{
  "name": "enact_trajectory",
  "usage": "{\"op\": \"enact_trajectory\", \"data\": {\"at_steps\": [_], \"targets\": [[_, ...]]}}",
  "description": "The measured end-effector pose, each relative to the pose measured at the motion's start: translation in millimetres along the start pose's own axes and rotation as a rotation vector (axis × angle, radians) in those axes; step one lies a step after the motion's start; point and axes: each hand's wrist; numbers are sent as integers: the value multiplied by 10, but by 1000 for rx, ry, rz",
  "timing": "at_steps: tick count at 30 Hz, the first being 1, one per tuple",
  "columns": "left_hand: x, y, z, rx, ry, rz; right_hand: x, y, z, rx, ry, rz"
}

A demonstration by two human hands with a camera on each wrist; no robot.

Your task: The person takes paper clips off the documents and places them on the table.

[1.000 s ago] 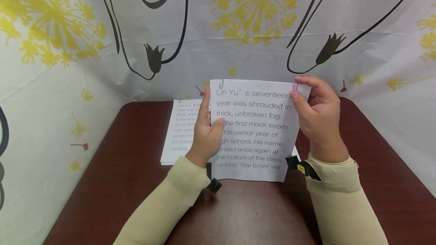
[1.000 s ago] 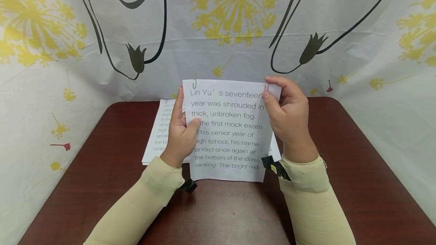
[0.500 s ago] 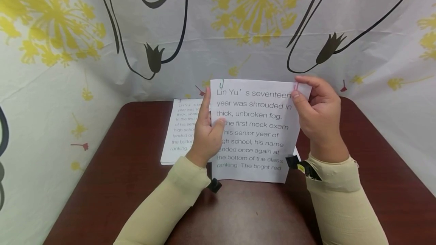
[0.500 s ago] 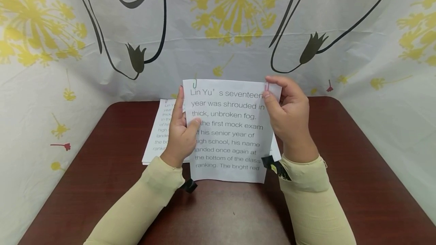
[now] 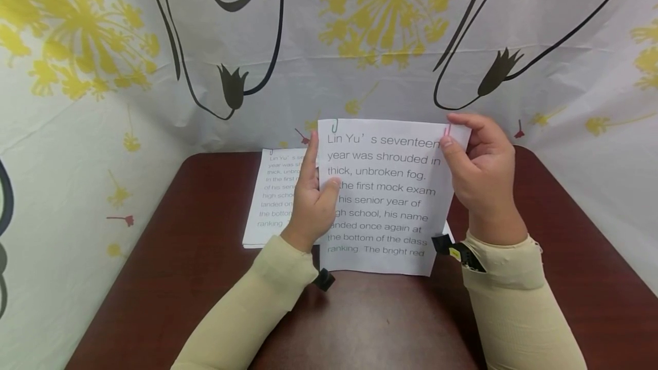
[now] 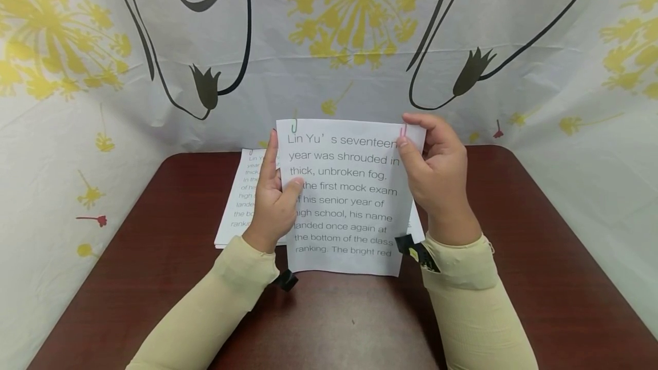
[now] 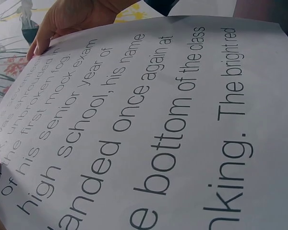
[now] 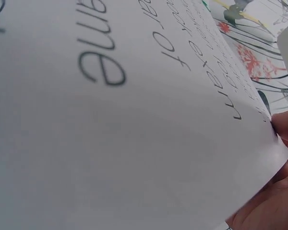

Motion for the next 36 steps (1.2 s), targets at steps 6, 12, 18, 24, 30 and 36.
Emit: {"op": "enact_trajectory", "data": {"at_steps": [6, 12, 18, 24, 30, 36], "targets": [[4, -3, -4, -2, 7, -1, -10, -2, -1, -11, -3, -5], [5, -1, -7, 2, 12, 3, -14, -7, 1, -18, -3, -10], [5, -4, -12, 14, 19, 7, -15, -3, 7, -5, 5, -13], [6, -6, -12, -2, 18, -4, -18, 3, 5, -13, -10, -7], [4, -11, -3, -15, 17, -11, -13, -8, 8, 22, 4, -1], [5, -12, -4, -8, 14, -8, -15, -12, 1, 30, 8, -4]]}}
Point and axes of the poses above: each hand's wrist, its own x-axis away from the middle knuckle, its own y-axis out of the back of the hand, z = x × y, and after that the axes turned 15 degrees about -z, right-handed
